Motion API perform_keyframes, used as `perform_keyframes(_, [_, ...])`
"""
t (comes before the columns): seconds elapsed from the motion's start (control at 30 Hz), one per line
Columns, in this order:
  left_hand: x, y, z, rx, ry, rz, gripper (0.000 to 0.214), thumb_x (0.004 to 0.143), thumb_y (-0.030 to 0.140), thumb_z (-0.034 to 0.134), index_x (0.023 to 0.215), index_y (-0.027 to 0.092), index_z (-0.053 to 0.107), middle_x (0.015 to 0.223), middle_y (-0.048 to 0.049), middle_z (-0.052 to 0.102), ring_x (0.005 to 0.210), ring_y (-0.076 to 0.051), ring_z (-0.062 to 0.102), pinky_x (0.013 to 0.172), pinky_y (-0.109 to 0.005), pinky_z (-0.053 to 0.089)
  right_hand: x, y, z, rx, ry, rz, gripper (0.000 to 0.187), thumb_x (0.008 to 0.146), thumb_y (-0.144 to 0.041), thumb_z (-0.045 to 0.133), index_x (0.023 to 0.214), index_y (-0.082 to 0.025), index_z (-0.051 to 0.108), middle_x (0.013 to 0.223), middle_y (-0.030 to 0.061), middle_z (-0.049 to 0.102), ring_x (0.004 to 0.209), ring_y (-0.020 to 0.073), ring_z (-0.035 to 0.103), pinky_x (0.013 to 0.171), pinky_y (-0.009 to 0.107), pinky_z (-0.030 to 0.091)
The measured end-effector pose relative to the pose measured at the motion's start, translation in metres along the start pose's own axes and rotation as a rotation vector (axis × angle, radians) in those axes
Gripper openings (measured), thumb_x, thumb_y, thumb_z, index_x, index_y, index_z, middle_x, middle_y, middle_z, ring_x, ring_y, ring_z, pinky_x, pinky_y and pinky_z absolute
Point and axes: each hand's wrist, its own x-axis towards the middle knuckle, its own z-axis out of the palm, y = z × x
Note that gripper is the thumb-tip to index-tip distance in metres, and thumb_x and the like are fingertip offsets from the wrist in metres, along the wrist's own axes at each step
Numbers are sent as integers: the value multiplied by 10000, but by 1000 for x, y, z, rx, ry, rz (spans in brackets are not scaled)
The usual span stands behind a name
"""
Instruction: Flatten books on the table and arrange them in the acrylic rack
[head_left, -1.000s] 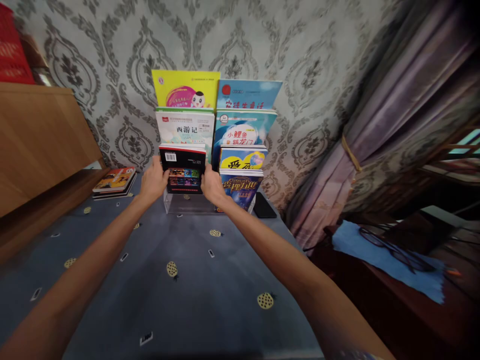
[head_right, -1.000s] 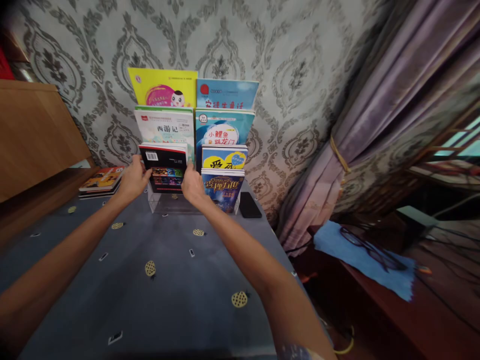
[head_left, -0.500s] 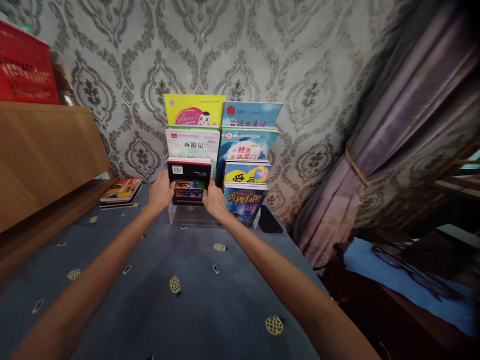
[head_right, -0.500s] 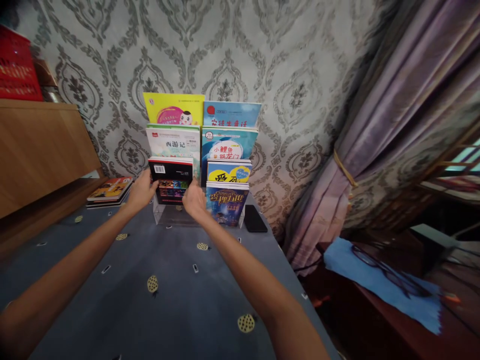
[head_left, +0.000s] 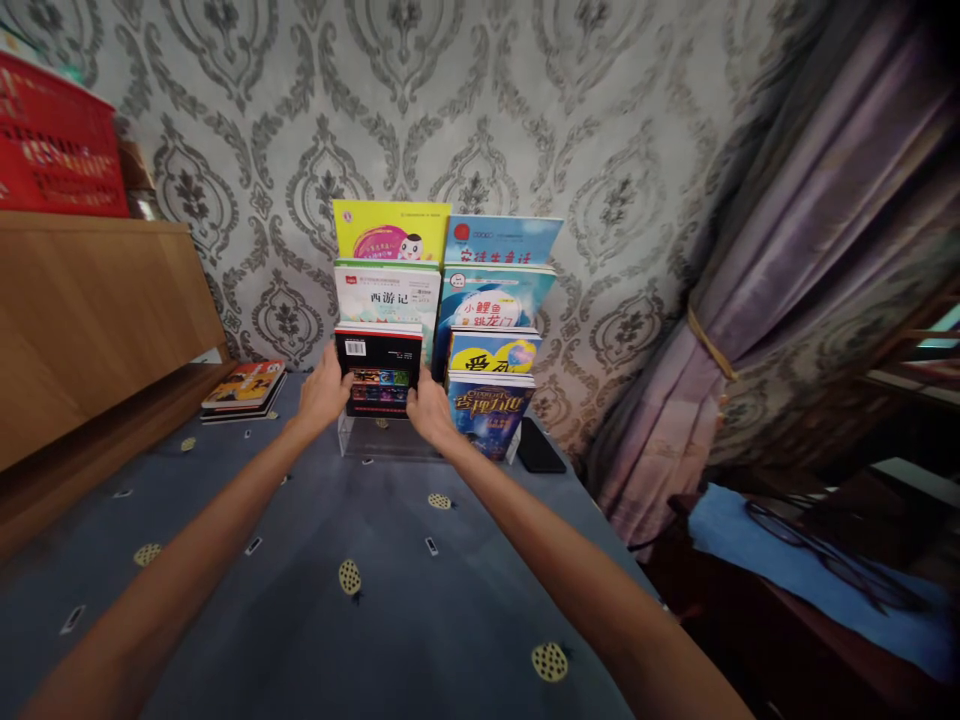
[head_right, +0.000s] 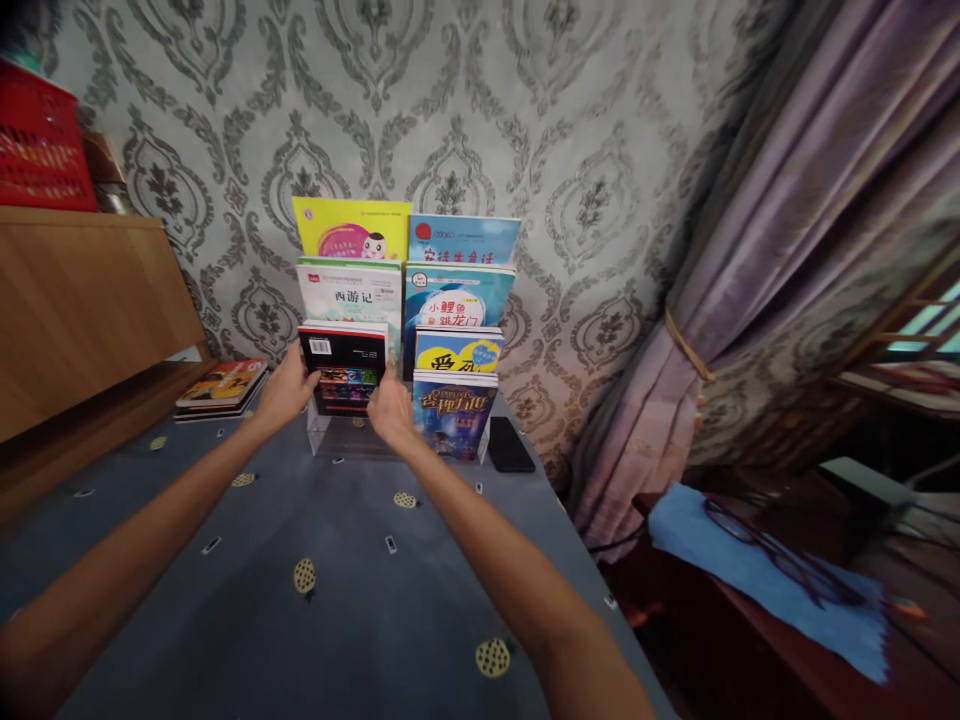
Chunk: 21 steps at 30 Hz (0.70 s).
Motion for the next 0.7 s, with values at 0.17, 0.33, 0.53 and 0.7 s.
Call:
perform_keyframes(0.17, [4,10,-10,4,108,130,744,924,237,462,1571,124,112,1538,-237,402,1360,-379,487,1059,-553,465,1,3,4,31,-5,9,558,966,-121,436,1512,-105,325,1250,163,690,1162,263,658,963,339,488])
perform_keyframes(0.33, [7,21,-14,84,65,127,674,916,168,450,1556,168,236,1443,-197,504,1281,-370,553,1023,-544,496,2,6,5,34,-21,7,517,969,-123,427,1483,-97,381,1226,168,703,1168,262,657,965,332,488])
perform_keyframes(0.53, [13,23,-15,121,85,131,612,908,156,475,1508,169,350,1308,-175,602,1178,-339,617,1015,-506,501,5,13,10,21,-2,-17,499,958,-120,427,1456,-122,431,1196,151,719,1122,254,674,947,322,490])
perform_keyframes(0.7, [16,24,-15,144,78,115,594,911,172,490,1496,173,385,1261,-164,625,1117,-331,642,984,-490,513,5,14,13,10,16,-15,505,949,-111,430,1454,-119,434,1154,147,733,1071,254,694,932,325,499])
